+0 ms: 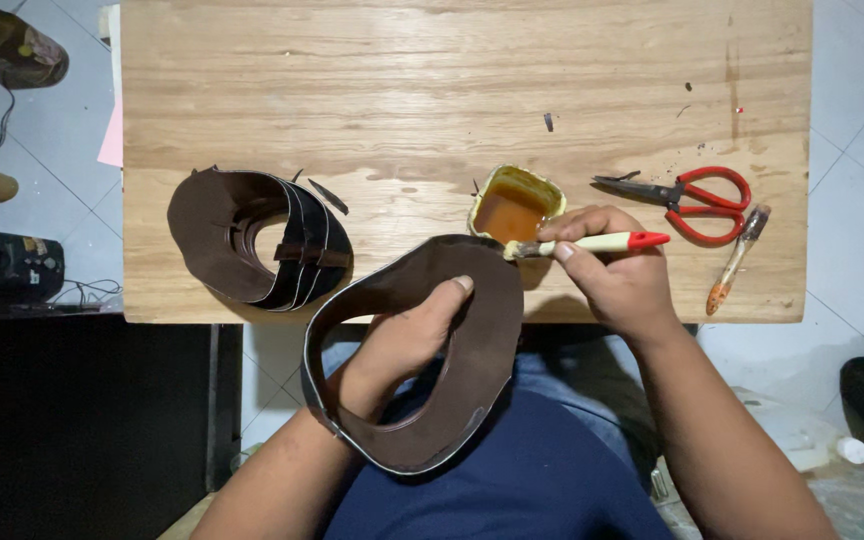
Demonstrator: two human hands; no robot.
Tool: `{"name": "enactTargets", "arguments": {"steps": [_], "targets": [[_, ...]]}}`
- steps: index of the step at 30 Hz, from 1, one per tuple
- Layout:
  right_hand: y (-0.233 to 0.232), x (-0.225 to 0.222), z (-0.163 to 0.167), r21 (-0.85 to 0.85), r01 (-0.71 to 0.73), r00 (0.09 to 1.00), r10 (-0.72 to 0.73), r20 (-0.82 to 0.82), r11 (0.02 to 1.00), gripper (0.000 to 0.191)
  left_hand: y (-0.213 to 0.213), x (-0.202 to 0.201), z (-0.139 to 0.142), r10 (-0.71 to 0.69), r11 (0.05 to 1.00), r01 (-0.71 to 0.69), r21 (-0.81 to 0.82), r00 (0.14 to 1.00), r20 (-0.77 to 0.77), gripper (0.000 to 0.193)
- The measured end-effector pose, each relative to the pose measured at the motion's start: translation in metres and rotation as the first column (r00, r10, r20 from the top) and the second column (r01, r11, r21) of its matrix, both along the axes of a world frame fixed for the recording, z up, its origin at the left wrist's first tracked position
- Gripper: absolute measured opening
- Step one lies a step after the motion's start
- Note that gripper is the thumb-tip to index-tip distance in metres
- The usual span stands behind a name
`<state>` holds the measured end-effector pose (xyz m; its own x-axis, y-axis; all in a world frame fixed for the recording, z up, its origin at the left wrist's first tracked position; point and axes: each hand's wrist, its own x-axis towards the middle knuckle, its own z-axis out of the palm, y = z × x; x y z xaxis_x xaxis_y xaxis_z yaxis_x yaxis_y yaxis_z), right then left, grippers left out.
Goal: The person applies a brown adhesive to the edges of curved shoe parts using a brush. They repeatedly dip the brush into a container of glue and coat the edges of each part before placing it aside. The process is repeated for multiple parts.
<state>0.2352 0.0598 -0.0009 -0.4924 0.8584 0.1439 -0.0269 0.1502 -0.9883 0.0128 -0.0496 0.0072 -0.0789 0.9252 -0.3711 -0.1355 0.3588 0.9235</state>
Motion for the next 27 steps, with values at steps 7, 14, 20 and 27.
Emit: {"name": "enactTargets", "arguments": {"steps": [7,14,20,27], "targets": [[-0.003,0.004,-0.008,-0.142,0.041,0.973,-0.072,-0.220,0.989,0.010,-0.007,0.002,0.007,-0.038,0.999,0.034,0.017,0.884,0.465,0.029],[-0.006,0.004,-0.015,-0.326,0.061,0.901,-0.192,-0.388,0.943,0.011,-0.007,0.011,-0.025,0.056,0.982,0.082,-0.170,0.736,0.674,0.032],[-0.006,0.005,-0.019,-0.238,0.046,0.923,-0.133,-0.362,0.970,0.007,-0.004,0.010,-0.024,0.084,0.970,0.081,-0.228,0.770,0.632,0.033],[-0.008,0.004,-0.012,-0.005,0.071,0.991,-0.071,-0.111,0.997,0.013,-0.003,0.009,0.000,0.020,0.927,0.099,-0.362,0.950,0.311,0.037]]}}
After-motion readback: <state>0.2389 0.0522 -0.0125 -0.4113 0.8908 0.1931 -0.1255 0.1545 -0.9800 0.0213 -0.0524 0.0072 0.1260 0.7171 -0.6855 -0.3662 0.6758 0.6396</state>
